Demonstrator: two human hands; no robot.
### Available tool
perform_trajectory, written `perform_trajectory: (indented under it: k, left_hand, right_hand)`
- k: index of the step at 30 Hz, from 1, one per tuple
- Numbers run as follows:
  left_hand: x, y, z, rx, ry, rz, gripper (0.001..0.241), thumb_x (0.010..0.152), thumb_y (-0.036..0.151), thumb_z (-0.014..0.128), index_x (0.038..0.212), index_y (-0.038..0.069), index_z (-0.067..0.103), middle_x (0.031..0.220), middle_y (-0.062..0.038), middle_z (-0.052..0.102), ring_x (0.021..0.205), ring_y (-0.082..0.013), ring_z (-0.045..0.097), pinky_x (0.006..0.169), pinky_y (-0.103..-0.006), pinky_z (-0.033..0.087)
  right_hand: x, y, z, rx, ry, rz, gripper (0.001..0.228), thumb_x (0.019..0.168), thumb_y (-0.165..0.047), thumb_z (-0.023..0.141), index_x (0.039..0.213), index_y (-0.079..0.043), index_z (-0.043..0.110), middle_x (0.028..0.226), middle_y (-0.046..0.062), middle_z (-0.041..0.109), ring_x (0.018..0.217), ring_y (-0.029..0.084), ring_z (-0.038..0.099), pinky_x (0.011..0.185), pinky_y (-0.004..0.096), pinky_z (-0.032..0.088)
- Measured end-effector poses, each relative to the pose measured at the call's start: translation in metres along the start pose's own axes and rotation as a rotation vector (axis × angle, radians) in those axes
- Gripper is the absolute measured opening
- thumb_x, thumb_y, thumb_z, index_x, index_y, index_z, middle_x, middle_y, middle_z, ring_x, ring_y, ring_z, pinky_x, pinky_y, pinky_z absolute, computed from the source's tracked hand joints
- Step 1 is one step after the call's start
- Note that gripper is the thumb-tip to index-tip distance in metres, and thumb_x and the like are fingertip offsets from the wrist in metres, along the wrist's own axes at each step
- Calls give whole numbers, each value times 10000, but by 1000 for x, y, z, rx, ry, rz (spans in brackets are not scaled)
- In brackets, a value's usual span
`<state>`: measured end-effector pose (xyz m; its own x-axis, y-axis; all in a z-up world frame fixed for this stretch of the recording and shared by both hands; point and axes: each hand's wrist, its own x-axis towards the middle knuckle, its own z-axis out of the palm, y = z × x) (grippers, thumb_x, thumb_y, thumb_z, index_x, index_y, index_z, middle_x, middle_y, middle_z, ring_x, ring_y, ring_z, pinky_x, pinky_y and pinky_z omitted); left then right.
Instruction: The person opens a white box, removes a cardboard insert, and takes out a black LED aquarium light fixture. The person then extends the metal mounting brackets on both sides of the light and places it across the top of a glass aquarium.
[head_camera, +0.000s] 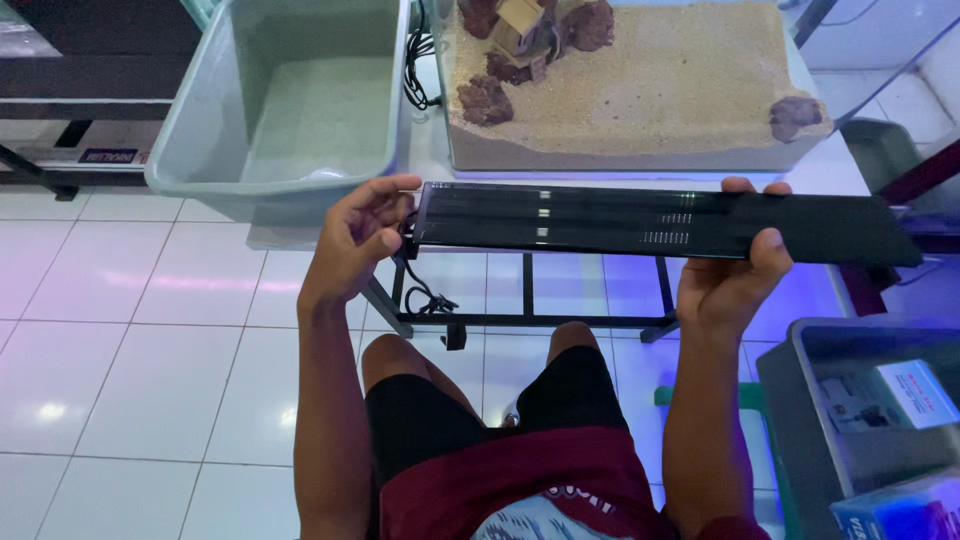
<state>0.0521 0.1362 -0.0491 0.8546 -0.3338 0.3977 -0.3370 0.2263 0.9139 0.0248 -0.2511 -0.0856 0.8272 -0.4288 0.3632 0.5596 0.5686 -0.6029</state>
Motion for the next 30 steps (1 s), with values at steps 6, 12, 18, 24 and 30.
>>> perform_trajectory:
  k: [6,12,18,24,30]
  left_hand:
    - [-10,-8,4,-22,-70,-137,736,800,326,848,1394,11,549,970,-20,585,928,-102,582,813,-219,505]
    - [-15,-31,3,-92,-167,-160,654,837,160,828,1412,-2,563,931,-9,350,846,-128,496,663,-229,578]
    - [-9,-25,8,-8,-274,-153,594,900,179,755,1432,21,543,853,26,285,812,-67,437,1232,-387,437]
    - [-5,-15,9,3,-338,-127,610,907,216,727,1449,22,528,777,46,360,776,-90,489,1189,-434,472]
    - [-4,-28,11,-41,-237,-25,532,931,284,754,1367,27,588,989,-10,352,876,-134,426,1117,-344,474]
  right_hand:
    - [-14,-1,-5,-76,43,26,462,884,-365,657,1321,-252,556,1300,79,664,1111,172,623,909,336,562]
    - [-11,3,-31,-24,181,100,461,825,-360,670,1268,-246,619,1241,69,714,1073,175,659,867,338,573]
    - [-6,-3,-33,-53,218,73,450,817,-356,664,1247,-222,643,1205,84,732,1044,168,681,851,329,568]
    - [-5,-3,-34,-45,83,40,445,852,-368,698,1273,-227,662,1242,52,708,1214,155,672,941,347,568]
    - [-7,-1,-32,-23,206,77,450,828,-345,684,1264,-239,653,1242,68,730,1000,151,688,791,309,582]
